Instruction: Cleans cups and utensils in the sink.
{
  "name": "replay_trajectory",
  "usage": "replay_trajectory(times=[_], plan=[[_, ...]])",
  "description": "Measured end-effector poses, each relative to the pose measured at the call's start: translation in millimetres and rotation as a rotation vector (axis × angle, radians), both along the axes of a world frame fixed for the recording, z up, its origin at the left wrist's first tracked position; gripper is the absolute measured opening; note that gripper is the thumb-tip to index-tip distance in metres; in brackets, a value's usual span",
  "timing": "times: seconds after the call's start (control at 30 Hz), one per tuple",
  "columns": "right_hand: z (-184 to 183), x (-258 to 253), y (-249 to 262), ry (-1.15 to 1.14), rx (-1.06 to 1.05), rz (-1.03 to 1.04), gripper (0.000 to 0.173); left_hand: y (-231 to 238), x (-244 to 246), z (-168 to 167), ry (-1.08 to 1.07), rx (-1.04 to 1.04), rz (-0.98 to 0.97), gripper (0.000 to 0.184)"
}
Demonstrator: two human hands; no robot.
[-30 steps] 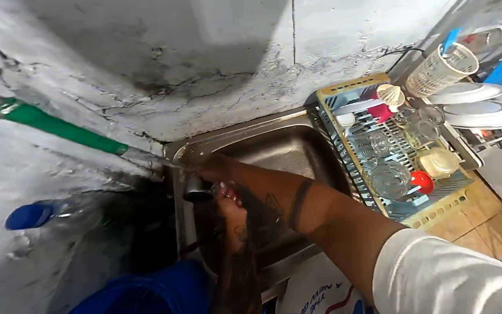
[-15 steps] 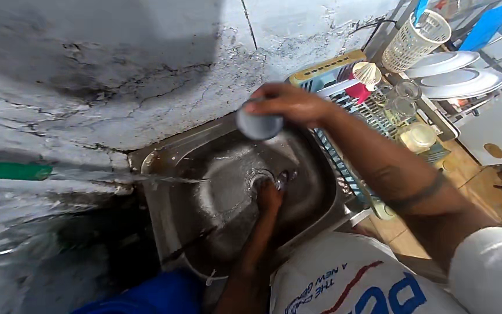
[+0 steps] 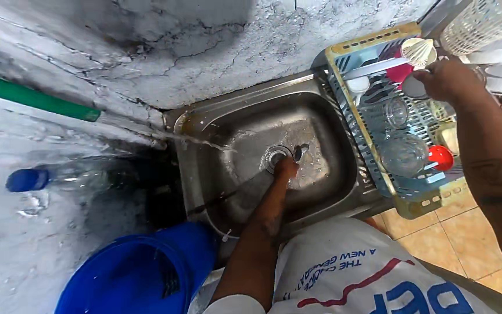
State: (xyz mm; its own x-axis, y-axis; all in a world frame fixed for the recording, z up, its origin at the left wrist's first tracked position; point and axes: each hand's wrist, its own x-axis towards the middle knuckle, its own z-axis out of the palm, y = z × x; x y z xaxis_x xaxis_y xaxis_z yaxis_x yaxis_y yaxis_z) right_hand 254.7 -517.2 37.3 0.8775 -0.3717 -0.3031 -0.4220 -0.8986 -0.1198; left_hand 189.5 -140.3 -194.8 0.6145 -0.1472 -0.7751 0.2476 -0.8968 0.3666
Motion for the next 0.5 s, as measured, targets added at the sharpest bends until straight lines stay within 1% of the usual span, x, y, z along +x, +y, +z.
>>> replay_trajectory(times=[0.07,0.1,0.2,0.27,0.33,0.37,0.43,0.5], plan=[[-5,5,5,0.044,-0.012,-0.003,0.052,-4,-1,4,-0.012,0.022,-0.011,0.042],[-4,6,7,0.028,-0.014,-0.008,0.053,-7,-2,8,-0.023,0.039,-0.015,0.043],[16,3,30,-0.181,0.038,0.038,0.054,-14,-10,17,-0.034,0.097,-0.026,0.06],[39,-4,60,-0.35,0.121,0.117,0.051,-12,-14,16,-0.046,0.078,0.053,0.056],[57,-7,92,-0.484,0.214,0.238,0.048,-3,-10,12,-0.066,-0.004,0.264,0.049],[62,-8,107,-0.522,0.262,0.297,0.048,5,-8,8,-0.081,-0.062,0.427,0.047],[65,-8,136,-0.548,0.346,0.403,0.047,25,-4,2,-0.163,-0.203,0.864,0.034],[60,-5,163,-0.529,0.434,0.477,0.043,51,7,5,-0.298,-0.416,1.31,0.024]])
